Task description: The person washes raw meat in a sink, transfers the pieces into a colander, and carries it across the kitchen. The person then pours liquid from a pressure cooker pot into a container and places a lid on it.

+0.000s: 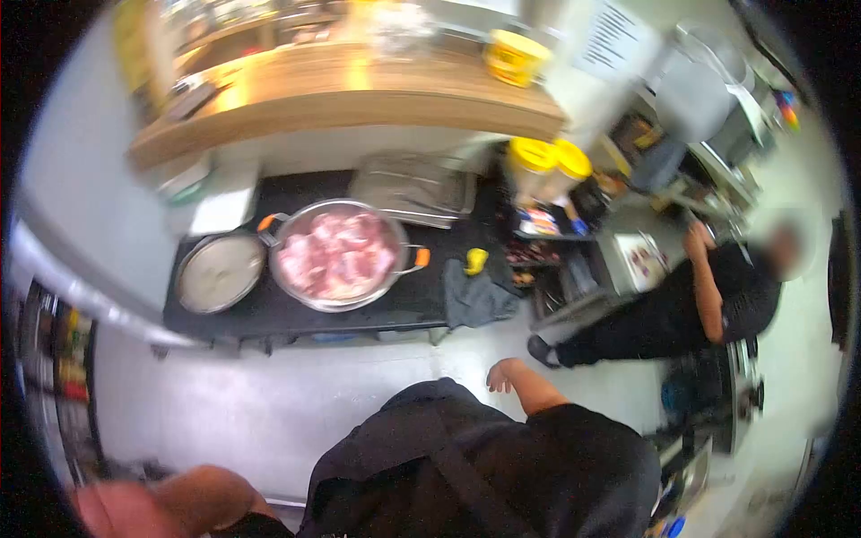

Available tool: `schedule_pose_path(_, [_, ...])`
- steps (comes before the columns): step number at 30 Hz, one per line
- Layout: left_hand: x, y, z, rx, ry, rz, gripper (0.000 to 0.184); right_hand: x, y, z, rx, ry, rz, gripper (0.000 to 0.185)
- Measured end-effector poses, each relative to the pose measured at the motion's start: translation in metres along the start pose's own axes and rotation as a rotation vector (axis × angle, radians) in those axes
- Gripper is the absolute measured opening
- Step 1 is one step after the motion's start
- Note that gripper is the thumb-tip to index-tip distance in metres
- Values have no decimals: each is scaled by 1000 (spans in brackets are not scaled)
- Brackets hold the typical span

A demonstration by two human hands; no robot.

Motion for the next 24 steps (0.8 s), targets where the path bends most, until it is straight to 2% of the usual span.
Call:
schedule_pose_path(2, [17,-36,-45,360,-63,240,36,19,-77,-57,72,120,-111,63])
schedule_pose_path(4, [38,-59,-80,531,-99,433,32,31,-164,-132,228,265,-161,61])
schedule_pose_path(6, [63,-88,-132,781,647,-357,31,41,-261,-170,464,384,-360,54])
schedule_pose_path(8, [62,-85,-158,803,538,-267,31,32,-349,-235,988,452,-418,45])
schedule_pose_path(9, [55,-83,-168,833,459,-197,32,23,-375,-255,992,412,-515,45])
schedule_pose_path(11, [45,-86,-188,913,289,-64,34,4,-438,-314,1039,102,-198,37])
schedule_pose_path(12, [40,-87,-201,891,244,-94,38,-9,-464,-340,1000,60,-171,33])
schedule_pose_path(13, [42,-87,-210,868,60,-42,44,-23,-481,-363,955,29,-135,29])
schedule_pose_path(15, [46,-90,-247,982,-55,-36,52,-38,-525,-387,848,81,-310,25])
schedule_pose_path(18, [79,-94,-290,1092,-171,154,51,-44,-591,-379,828,3,-421,26])
schedule_pose_path(20, [91,-98,-328,1258,-308,383,53,-27,-634,-377,877,-24,-532,32])
schedule_pose_path(22, [133,-89,-377,1518,-259,555,54,-37,-701,-400,923,-50,-681,33])
schedule_pose_path(23, [144,-90,-377,1507,-257,597,54,-44,-722,-404,874,-59,-783,34])
schedule_pose_path(24, [159,-90,-384,1578,-201,657,56,-53,-743,-404,820,-68,-882,36])
Point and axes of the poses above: each hand's wrist, its own z-axis towards the middle knuckle, its own x-axis out of the back of the hand, y = z × x, the point moved 8 cm from there along z, towards the middle knuckle, and after that the axes turned 15 degrees about -x, right-handed, at the moved point
